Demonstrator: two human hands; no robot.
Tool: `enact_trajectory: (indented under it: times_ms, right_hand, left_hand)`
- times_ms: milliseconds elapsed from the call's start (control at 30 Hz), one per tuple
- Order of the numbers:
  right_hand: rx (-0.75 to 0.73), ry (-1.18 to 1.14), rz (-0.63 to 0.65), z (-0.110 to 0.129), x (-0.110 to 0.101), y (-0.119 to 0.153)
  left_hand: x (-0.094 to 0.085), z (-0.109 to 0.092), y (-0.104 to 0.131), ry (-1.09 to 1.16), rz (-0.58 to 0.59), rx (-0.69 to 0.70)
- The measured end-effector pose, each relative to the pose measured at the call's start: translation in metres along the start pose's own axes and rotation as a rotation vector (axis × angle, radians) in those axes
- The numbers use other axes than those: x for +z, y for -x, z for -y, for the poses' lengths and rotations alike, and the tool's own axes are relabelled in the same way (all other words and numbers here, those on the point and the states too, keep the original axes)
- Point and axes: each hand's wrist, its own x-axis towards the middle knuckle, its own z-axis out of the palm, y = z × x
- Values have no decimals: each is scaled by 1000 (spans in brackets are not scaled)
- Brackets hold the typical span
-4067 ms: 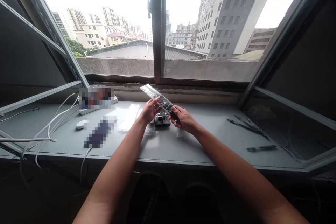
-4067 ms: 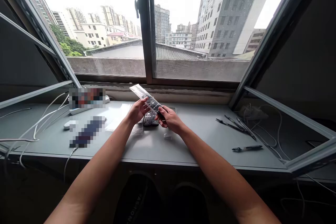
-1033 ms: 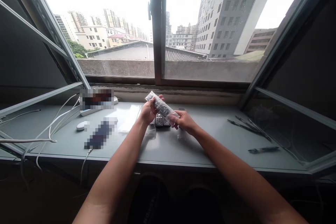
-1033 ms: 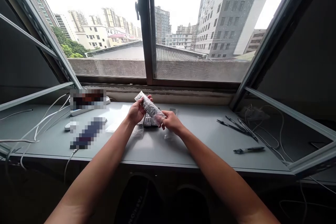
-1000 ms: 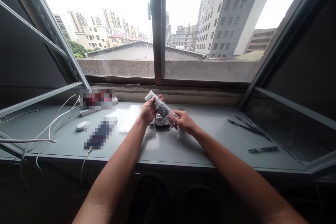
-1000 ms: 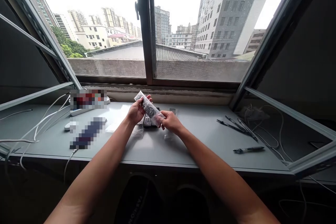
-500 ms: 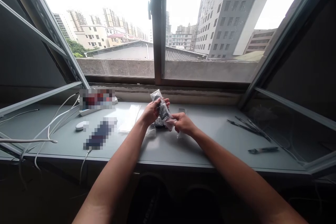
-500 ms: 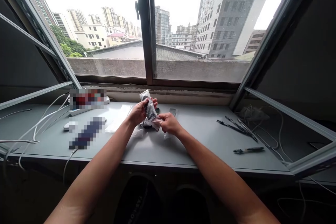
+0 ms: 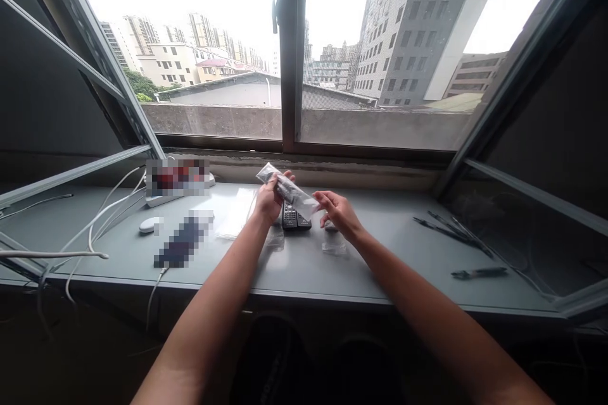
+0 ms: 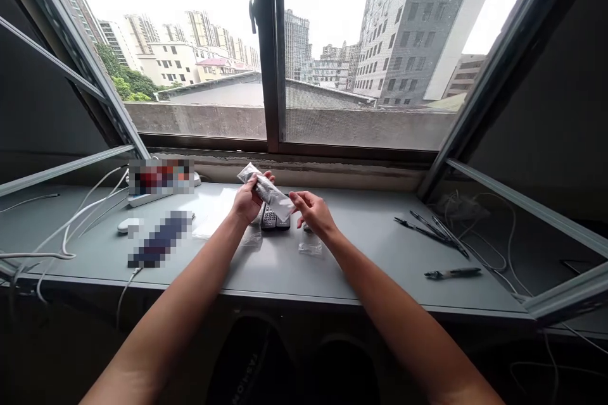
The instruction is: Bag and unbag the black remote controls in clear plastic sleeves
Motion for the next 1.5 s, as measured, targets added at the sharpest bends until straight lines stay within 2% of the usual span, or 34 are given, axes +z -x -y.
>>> enact_trajectory:
  times_ms: [67, 167, 267, 400, 667, 833, 933, 1033, 1167, 1300, 1400, 1500]
  right_hand:
    - [61, -9, 112, 0, 2, 2]
    - [183, -39, 305, 0, 4, 5]
    - [242, -31, 385, 0, 5, 6]
    - [238, -25, 432, 0, 4, 6]
    - [103, -19, 416, -1, 6, 6]
    - [8, -32, 258, 1, 7, 4]
    - [-8, -37, 165, -1, 4, 2]
    - [15, -32, 105, -6, 2, -1]
    - [75, -27, 91, -13, -1, -5]
    - [125, -15, 93, -17, -4, -8]
    - [186, -3, 157, -14, -10, -8]
    - [295, -1, 301, -9, -19, -5]
  left_hand:
    - [8, 4, 9, -56, 151, -56]
    - [16, 10, 19, -107, 274, -119]
    - [17, 12, 23, -121, 294, -124]
    - [14, 10, 19, -125, 247, -101]
    - [1, 12, 5, -338, 99, -166]
    - [-5, 7, -6, -186, -54, -188]
    - [-7, 5, -8, -205, -124, -144]
    - [-8, 8, -7, -362, -82, -52]
    - [-10, 13, -5, -627, 0, 73]
    - [-14, 12, -5, -728, 4, 161]
    - [-16, 11, -6, -827, 8, 198]
    - [-16, 11, -6, -877, 8, 217]
